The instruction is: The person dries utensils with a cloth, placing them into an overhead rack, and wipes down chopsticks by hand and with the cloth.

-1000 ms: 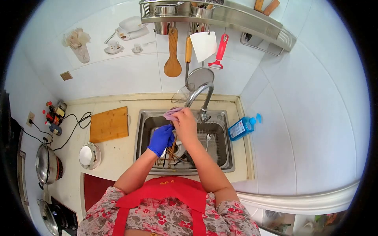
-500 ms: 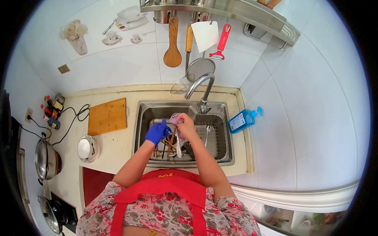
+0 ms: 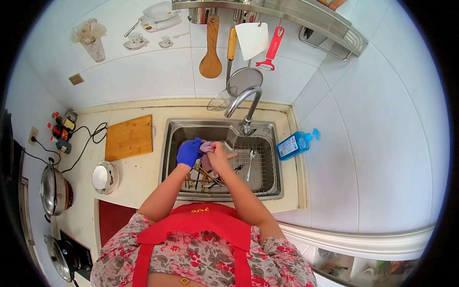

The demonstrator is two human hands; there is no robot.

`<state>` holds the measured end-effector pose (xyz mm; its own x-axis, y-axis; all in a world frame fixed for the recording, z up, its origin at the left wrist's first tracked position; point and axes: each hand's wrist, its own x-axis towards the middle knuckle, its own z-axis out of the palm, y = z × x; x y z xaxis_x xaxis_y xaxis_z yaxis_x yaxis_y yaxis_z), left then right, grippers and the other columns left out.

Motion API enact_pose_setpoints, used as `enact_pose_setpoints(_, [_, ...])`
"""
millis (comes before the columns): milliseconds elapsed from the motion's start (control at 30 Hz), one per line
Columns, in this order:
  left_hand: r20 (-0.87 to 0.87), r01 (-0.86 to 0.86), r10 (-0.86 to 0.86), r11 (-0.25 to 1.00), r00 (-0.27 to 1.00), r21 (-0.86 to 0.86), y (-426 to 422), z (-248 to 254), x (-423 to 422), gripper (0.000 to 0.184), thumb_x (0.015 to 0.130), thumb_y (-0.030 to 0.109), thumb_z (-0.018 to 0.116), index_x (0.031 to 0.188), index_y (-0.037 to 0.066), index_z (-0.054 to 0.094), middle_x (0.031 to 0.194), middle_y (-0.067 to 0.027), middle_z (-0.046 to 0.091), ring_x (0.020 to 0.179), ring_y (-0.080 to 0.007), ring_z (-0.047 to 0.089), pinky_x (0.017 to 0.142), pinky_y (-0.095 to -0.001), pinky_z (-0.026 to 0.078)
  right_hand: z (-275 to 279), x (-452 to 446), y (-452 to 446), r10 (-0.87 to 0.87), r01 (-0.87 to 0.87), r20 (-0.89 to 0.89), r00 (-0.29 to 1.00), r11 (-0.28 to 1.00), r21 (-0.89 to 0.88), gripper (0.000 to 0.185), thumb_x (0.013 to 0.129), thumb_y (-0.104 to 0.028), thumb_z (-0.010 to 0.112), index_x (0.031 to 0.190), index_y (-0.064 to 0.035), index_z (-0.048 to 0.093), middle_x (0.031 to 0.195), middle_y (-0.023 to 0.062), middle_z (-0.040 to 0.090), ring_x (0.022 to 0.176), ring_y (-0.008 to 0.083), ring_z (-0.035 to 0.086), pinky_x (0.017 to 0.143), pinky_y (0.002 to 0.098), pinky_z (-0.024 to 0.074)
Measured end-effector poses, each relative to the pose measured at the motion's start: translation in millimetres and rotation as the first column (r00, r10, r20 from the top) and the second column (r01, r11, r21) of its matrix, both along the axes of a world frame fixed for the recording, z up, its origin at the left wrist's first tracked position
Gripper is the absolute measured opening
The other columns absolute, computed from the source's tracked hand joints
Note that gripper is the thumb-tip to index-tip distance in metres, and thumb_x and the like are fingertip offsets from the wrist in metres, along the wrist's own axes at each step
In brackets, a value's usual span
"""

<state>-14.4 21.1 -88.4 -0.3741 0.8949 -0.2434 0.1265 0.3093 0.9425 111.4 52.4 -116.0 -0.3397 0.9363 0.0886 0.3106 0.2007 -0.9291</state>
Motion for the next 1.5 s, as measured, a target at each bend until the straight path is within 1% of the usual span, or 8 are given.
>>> enact_pose_setpoints(167, [-0.775, 0.200, -0.055, 0.976, 0.629, 0.092, 5, -59, -16, 0.027, 0.079, 0.025, 0.060, 0.099, 0.007, 0.057, 0.082, -0.0174, 0.062, 0.072, -0.0306, 0.061, 0.062, -0.0392, 0.048, 6, -4, -9, 0.085, -0.125, -0.151, 0.985, 0.953, -0.277, 0.023, 0.080, -0.006, 0.053, 0.102, 0.0002, 0.050, 0.090, 0.0089, 0.057, 0.079, 0.0148, 0.053, 0.069, 0.0269, 0.0441])
enact_pose_setpoints(600, [-0.583, 0.008, 0.082, 0.989, 0.808, 0.149, -1, -50, -14, 0.047, 0.091, 0.038, 0.034, 0.082, 0.003, 0.064, 0.078, -0.0172, 0.062, 0.071, -0.0314, 0.060, 0.067, -0.0373, 0.048, -16, 25, -15, 0.228, -0.262, -0.139, 0.964, 0.910, -0.320, 0.024, 0.084, -0.005, 0.046, 0.107, 0.0002, 0.049, 0.096, 0.0075, 0.057, 0.085, 0.0138, 0.052, 0.078, 0.0257, 0.0418])
enact_pose_setpoints(700, [-0.156, -0.080, 0.069, 0.995, 0.985, -0.063, 1, -45, -19, 0.024, 0.079, 0.024, 0.060, 0.098, 0.008, 0.060, 0.090, -0.0145, 0.062, 0.076, -0.0288, 0.061, 0.070, -0.0371, 0.049, -15, 31, -16, 0.257, -0.265, -0.065, 0.964, 0.926, -0.269, 0.025, 0.084, -0.007, 0.047, 0.107, 0.0005, 0.049, 0.096, 0.0105, 0.057, 0.086, 0.0172, 0.053, 0.077, 0.0280, 0.0428])
enact_pose_setpoints(767, [-0.844, 0.139, 0.001, 0.986, 0.537, 0.090, -1, -66, -28, 0.033, 0.068, 0.025, 0.069, 0.095, 0.009, 0.060, 0.085, -0.0145, 0.062, 0.076, -0.0287, 0.061, 0.069, -0.0369, 0.049, -7, 33, -19, 0.264, -0.263, -0.023, 0.964, 0.941, -0.213, 0.025, 0.084, -0.009, 0.047, 0.107, 0.0004, 0.048, 0.095, 0.0128, 0.057, 0.086, 0.0202, 0.055, 0.076, 0.0300, 0.0438])
enact_pose_setpoints(1000, [-0.839, 0.113, -0.147, 0.988, 0.524, -0.102, 3, -59, -41, 0.041, 0.060, 0.024, 0.074, 0.094, 0.010, 0.058, 0.088, -0.0126, 0.062, 0.077, -0.0286, 0.061, 0.068, -0.0378, 0.049, 14, 40, -28, 0.243, -0.240, 0.345, 0.907, 0.969, -0.051, 0.023, 0.082, -0.017, 0.051, 0.101, -0.0036, 0.047, 0.088, 0.0217, 0.058, 0.080, 0.0380, 0.058, 0.069, 0.0419, 0.0463])
enact_pose_setpoints(1300, [-0.560, -0.283, 0.330, 0.944, 0.760, 0.171, 9, -97, -116, 0.023, 0.081, 0.019, 0.056, 0.099, 0.006, 0.059, 0.093, -0.0126, 0.062, 0.077, -0.0282, 0.061, 0.068, -0.0349, 0.050, -1, 82, -23, 0.028, -0.014, 0.301, 0.953, 0.999, -0.048, 0.025, 0.078, -0.018, 0.054, 0.099, -0.0047, 0.053, 0.091, 0.0186, 0.060, 0.085, 0.0349, 0.058, 0.071, 0.0404, 0.0462])
enact_pose_setpoints(1467, [-0.672, -0.220, 0.155, 0.975, 0.724, -0.012, -1, -57, -62, 0.026, 0.087, 0.026, 0.049, 0.094, 0.005, 0.063, 0.086, -0.0145, 0.063, 0.072, -0.0270, 0.062, 0.064, -0.0338, 0.049, 7, 45, -28, 0.022, -0.058, 0.211, 0.977, 0.984, 0.166, 0.029, 0.075, -0.017, 0.056, 0.102, -0.0059, 0.053, 0.091, 0.0171, 0.060, 0.087, 0.0330, 0.058, 0.073, 0.0395, 0.0459])
enact_pose_setpoints(1500, [-0.877, -0.082, 0.222, 0.975, 0.427, 0.207, 2, -90, -68, 0.031, 0.088, 0.030, 0.047, 0.088, 0.004, 0.064, 0.078, -0.0154, 0.063, 0.065, -0.0255, 0.062, 0.058, -0.0341, 0.049, 8, 40, -30, 0.091, -0.158, 0.341, 0.936, 0.972, 0.174, 0.029, 0.075, -0.017, 0.056, 0.102, -0.0078, 0.054, 0.090, 0.0156, 0.060, 0.086, 0.0324, 0.058, 0.073, 0.0397, 0.0460])
